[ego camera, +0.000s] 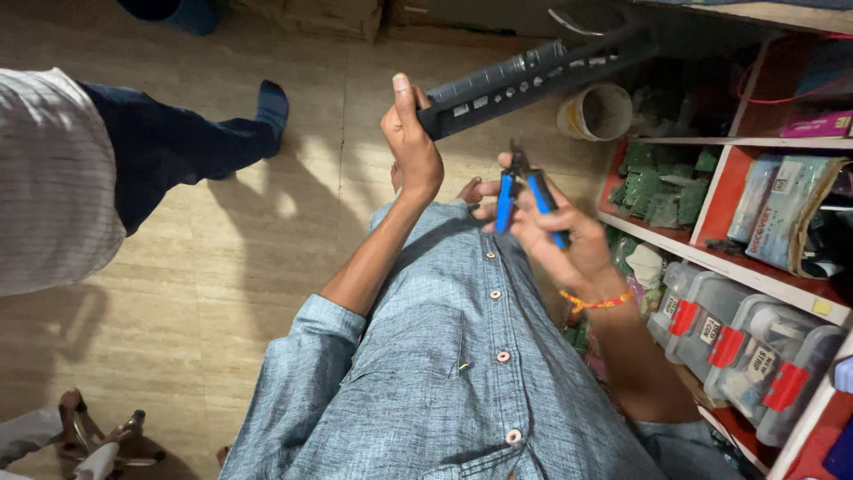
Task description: The person uses a power drill to remove screws from a black plastic casing, then uses pliers to snap off plastic tabs. The casing is handled and inspected throughout the process.
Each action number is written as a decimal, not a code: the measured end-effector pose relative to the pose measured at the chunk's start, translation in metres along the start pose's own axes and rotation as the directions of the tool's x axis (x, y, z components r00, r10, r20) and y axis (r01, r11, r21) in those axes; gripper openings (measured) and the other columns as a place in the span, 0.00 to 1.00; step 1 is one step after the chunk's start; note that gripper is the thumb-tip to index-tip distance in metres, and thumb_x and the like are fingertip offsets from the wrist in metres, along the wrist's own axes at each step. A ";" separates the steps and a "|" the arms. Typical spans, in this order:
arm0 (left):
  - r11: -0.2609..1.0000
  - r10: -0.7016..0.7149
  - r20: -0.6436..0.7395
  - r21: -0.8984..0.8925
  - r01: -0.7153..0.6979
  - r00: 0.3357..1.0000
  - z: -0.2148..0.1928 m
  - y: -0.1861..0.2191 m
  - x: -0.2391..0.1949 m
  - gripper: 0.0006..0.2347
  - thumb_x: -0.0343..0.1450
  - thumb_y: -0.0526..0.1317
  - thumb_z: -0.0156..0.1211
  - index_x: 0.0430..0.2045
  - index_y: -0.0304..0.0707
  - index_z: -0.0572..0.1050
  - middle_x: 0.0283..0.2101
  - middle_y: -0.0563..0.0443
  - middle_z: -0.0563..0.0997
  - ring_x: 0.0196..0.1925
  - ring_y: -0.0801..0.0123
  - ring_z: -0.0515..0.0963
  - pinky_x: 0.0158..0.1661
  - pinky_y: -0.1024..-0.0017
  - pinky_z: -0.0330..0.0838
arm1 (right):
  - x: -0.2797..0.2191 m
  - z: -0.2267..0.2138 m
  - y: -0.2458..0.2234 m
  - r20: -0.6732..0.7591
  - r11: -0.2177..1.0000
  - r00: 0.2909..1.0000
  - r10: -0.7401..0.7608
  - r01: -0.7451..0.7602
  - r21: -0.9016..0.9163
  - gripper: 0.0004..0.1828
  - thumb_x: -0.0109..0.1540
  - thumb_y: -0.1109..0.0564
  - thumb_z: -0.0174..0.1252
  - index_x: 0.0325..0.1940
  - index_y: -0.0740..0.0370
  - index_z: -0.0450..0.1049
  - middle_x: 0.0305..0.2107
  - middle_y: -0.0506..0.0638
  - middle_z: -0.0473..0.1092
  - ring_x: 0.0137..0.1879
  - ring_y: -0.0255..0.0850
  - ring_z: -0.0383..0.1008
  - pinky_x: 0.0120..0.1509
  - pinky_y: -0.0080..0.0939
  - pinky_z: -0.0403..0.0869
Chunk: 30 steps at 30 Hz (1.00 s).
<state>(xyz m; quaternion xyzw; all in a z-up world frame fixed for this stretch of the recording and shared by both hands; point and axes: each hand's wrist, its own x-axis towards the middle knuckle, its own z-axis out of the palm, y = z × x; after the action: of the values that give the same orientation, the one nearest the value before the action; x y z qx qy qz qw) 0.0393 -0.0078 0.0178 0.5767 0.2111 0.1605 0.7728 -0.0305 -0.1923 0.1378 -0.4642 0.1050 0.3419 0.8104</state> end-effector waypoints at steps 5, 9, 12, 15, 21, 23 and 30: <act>0.997 -0.056 0.026 0.047 0.055 0.998 -0.003 0.006 0.008 0.24 0.81 0.55 0.41 0.15 0.42 0.57 0.21 0.63 0.54 0.24 0.78 0.51 0.26 0.70 0.46 | 0.005 0.001 -0.022 0.227 -0.132 0.826 -0.515 0.185 -0.974 0.41 0.52 0.53 0.63 0.71 0.55 0.67 0.59 0.54 0.68 0.63 0.55 0.67 0.68 0.56 0.63; 0.993 -0.079 0.094 0.098 0.069 0.992 -0.007 0.009 0.021 0.26 0.81 0.59 0.37 0.15 0.43 0.54 0.20 0.63 0.53 0.24 0.79 0.50 0.26 0.69 0.43 | 0.009 -0.003 -0.051 0.525 -0.619 0.714 -0.463 0.164 -0.768 0.34 0.55 0.51 0.69 0.68 0.48 0.74 0.59 0.51 0.67 0.61 0.52 0.64 0.67 0.58 0.60; 0.976 -0.123 0.146 0.197 0.093 0.982 -0.004 0.009 0.030 0.28 0.79 0.62 0.36 0.12 0.43 0.55 0.17 0.63 0.55 0.22 0.79 0.52 0.24 0.68 0.45 | 0.016 -0.002 -0.070 0.630 -0.781 0.700 -0.337 0.166 -0.602 0.33 0.58 0.52 0.68 0.69 0.46 0.76 0.61 0.50 0.68 0.62 0.49 0.63 0.67 0.55 0.60; 0.958 -0.202 0.196 0.243 0.151 0.960 -0.002 0.010 0.037 0.30 0.77 0.63 0.38 0.08 0.43 0.57 0.15 0.62 0.58 0.20 0.78 0.55 0.22 0.67 0.48 | 0.024 0.006 -0.080 0.686 -0.873 0.690 -0.233 0.163 -0.460 0.29 0.61 0.54 0.66 0.68 0.44 0.78 0.61 0.47 0.68 0.63 0.45 0.63 0.68 0.50 0.60; 0.963 -0.154 0.268 0.256 0.084 0.951 -0.005 0.009 0.040 0.31 0.77 0.65 0.38 0.09 0.40 0.56 0.16 0.61 0.57 0.21 0.76 0.55 0.23 0.66 0.50 | 0.032 0.024 -0.090 0.752 -0.943 0.648 -0.122 0.160 -0.292 0.19 0.67 0.51 0.59 0.63 0.43 0.78 0.58 0.44 0.69 0.60 0.41 0.63 0.65 0.44 0.60; 0.954 -0.151 0.267 0.292 0.069 0.952 -0.003 0.009 0.040 0.31 0.77 0.65 0.37 0.10 0.38 0.56 0.16 0.59 0.58 0.21 0.76 0.57 0.23 0.65 0.52 | 0.032 0.025 -0.090 0.776 -0.970 0.624 -0.096 0.115 -0.213 0.20 0.62 0.49 0.57 0.59 0.41 0.80 0.55 0.43 0.70 0.57 0.39 0.64 0.62 0.43 0.62; 0.942 -0.184 0.276 0.323 0.089 0.943 0.000 0.008 0.043 0.33 0.76 0.65 0.38 0.08 0.34 0.60 0.14 0.55 0.63 0.20 0.71 0.62 0.25 0.62 0.58 | 0.036 0.020 -0.082 0.809 -0.981 0.585 -0.055 0.120 -0.153 0.19 0.69 0.53 0.57 0.64 0.45 0.80 0.61 0.45 0.71 0.61 0.41 0.66 0.64 0.44 0.61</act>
<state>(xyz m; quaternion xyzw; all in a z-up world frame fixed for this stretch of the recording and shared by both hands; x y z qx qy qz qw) 0.0761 0.0150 0.0192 0.6906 0.1525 -0.0188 0.7067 0.0470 -0.1873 0.1867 -0.8033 -0.5186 -0.2346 -0.1756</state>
